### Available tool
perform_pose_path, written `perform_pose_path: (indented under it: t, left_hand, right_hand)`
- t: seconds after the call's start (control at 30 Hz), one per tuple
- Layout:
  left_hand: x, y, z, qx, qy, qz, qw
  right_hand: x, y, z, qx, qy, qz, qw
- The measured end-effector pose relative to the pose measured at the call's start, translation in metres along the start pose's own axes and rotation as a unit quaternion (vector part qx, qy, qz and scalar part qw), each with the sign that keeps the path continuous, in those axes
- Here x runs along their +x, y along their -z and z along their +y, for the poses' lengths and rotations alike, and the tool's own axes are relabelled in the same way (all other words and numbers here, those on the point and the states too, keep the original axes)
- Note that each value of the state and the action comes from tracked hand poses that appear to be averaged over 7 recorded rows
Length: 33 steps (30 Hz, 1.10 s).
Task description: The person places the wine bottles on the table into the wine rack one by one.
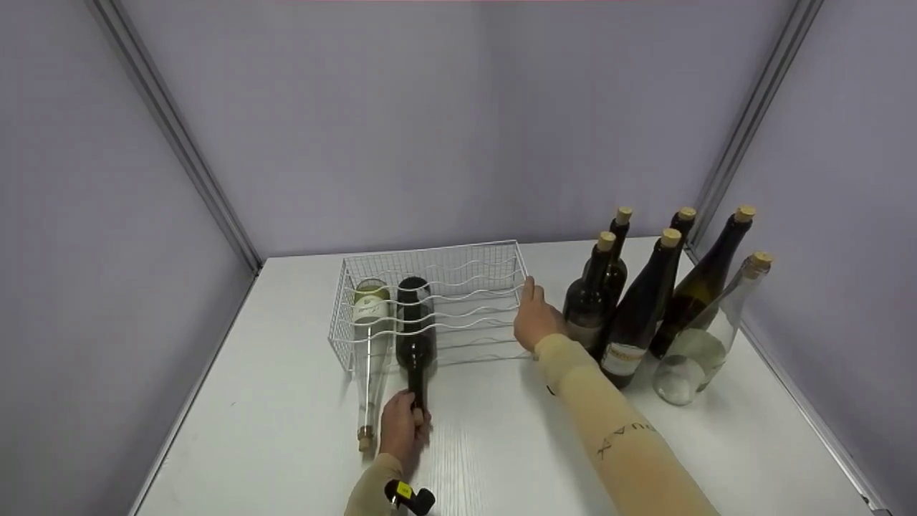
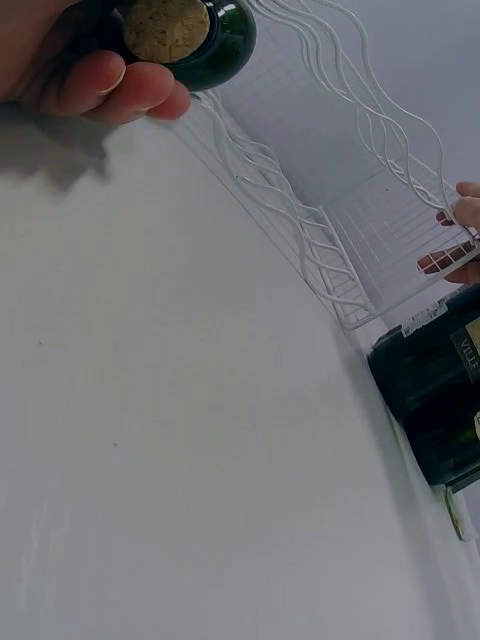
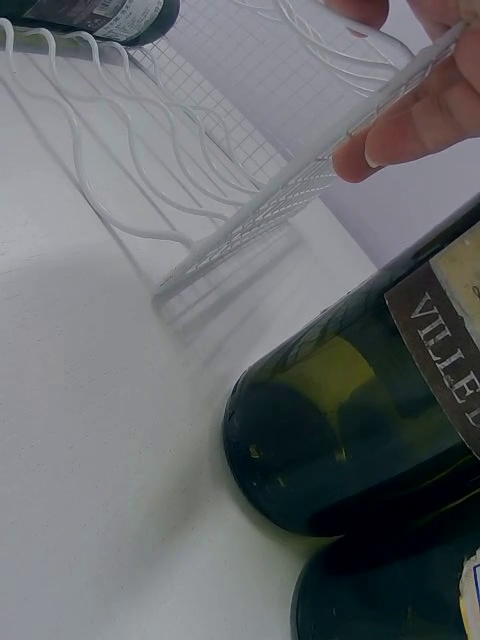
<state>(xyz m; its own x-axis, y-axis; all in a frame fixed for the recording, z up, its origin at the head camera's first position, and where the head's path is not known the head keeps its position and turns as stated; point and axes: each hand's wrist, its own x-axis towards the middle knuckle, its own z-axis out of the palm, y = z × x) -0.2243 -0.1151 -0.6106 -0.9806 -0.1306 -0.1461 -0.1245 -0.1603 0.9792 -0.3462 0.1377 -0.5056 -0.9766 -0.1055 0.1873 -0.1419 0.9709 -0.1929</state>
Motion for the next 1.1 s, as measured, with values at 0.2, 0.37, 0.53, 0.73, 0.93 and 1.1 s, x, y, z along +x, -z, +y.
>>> perform_pose_path:
  t: [0.2,0.37,0.53,0.73,0.93,1.1]
  left_hand:
    - [-0.002,0.002,0.0,-0.015,-0.022,-0.013,0.9996]
    - [0.001,0.002,-0.011,0.044,-0.054,0.016,0.9974]
    - [0.0,0.0,-0.012,0.095,-0.083,0.052,0.9907]
    - [0.0,-0.001,-0.013,0.137,-0.089,0.078,0.9835]
    - [0.0,-0.002,-0.013,0.124,-0.069,0.078,0.9868]
    - [-0.002,-0.001,-0.01,0.065,-0.059,0.04,0.9953]
  right_hand:
    - [-0.001,0.002,-0.001,0.006,-0.001,-0.009,1.0]
    - [-0.002,0.002,-0.001,0.008,-0.005,-0.008,1.0]
    - [-0.002,0.002,-0.001,0.006,-0.004,-0.007,1.0]
    - [-0.002,0.002,-0.001,0.005,-0.001,0.0,1.0]
    - [-0.003,0.003,-0.002,0.003,-0.006,-0.005,1.0]
    - [-0.003,0.004,-0.002,0.007,-0.001,-0.014,1.0]
